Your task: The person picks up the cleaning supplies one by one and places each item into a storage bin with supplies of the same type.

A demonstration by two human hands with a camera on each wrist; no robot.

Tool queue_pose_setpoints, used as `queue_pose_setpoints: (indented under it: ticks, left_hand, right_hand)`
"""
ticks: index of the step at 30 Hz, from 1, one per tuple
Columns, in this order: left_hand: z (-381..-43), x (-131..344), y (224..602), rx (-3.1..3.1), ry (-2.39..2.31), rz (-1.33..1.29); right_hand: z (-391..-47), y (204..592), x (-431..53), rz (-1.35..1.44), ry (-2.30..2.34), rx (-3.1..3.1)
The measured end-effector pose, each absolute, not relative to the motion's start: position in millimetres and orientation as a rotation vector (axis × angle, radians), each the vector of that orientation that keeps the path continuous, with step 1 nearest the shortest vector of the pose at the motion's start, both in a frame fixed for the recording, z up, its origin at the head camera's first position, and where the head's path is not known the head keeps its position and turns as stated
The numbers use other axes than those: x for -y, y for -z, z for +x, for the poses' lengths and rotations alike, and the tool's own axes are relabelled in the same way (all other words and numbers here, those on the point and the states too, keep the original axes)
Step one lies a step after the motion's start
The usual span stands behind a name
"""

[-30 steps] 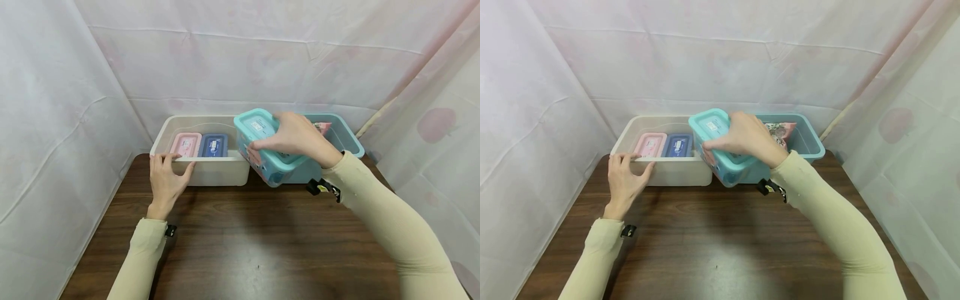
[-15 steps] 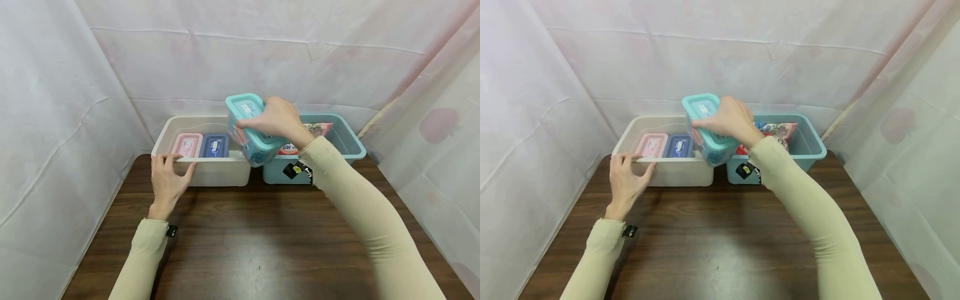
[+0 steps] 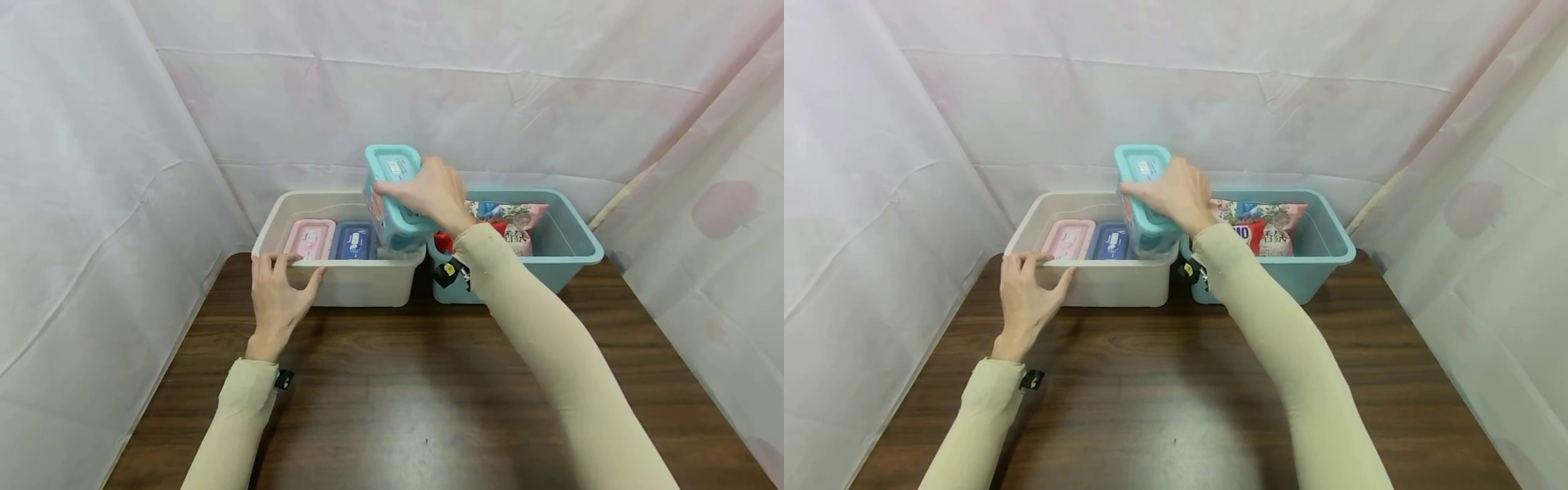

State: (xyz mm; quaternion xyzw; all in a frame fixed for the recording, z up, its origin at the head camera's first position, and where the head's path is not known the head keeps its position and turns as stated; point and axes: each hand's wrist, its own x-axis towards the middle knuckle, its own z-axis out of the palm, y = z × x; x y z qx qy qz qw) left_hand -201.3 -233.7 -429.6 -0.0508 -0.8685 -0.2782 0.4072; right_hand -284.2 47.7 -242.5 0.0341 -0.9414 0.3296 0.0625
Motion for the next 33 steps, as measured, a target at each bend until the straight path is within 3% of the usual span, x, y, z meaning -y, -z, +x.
queue_pose_setpoints:
  ticks: [20, 33]
  left_hand:
    - [-201, 230, 429, 2.184, 0.700, -0.136]
    - [-202, 233, 429, 2.187, 0.692, -0.126]
  right_hand:
    - [-306, 298, -8, -0.148, -0.740, 2.937]
    - [-315, 320, 11, -0.163, -0.597, 2.898]
